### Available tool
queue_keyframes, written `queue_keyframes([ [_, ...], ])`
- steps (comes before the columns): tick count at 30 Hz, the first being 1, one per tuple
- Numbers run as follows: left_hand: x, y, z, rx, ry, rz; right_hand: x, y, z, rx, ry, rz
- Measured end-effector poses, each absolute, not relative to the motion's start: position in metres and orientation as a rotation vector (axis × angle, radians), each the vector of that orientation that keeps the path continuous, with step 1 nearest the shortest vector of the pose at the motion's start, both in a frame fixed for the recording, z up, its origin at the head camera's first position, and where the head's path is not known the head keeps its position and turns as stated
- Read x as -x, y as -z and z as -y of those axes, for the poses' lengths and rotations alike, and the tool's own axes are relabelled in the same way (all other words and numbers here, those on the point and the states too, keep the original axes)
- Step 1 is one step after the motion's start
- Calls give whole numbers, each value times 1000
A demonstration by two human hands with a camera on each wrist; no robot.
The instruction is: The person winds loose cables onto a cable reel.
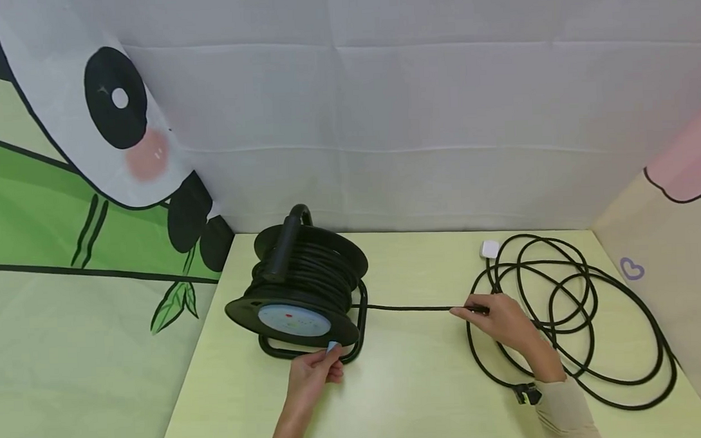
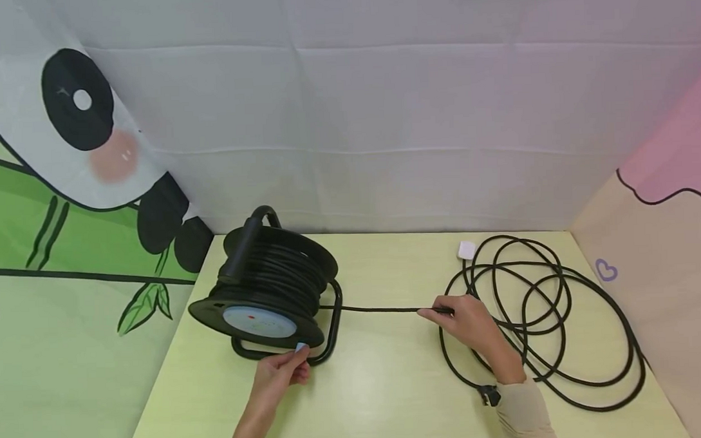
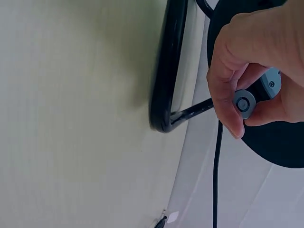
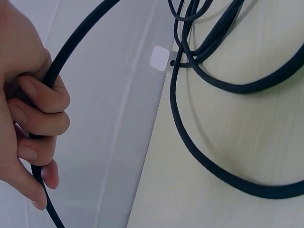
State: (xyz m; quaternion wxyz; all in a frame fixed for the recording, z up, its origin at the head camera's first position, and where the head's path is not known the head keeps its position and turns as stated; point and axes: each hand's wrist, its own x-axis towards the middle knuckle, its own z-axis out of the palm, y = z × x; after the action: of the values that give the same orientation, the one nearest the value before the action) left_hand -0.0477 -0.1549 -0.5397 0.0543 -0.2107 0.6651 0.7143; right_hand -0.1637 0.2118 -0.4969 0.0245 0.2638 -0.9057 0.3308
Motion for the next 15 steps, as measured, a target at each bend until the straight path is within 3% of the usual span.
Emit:
queue_keyframes([
  [15, 48, 556, 186, 824, -2166, -2050, 157, 480, -240, -793, -886, 2751],
])
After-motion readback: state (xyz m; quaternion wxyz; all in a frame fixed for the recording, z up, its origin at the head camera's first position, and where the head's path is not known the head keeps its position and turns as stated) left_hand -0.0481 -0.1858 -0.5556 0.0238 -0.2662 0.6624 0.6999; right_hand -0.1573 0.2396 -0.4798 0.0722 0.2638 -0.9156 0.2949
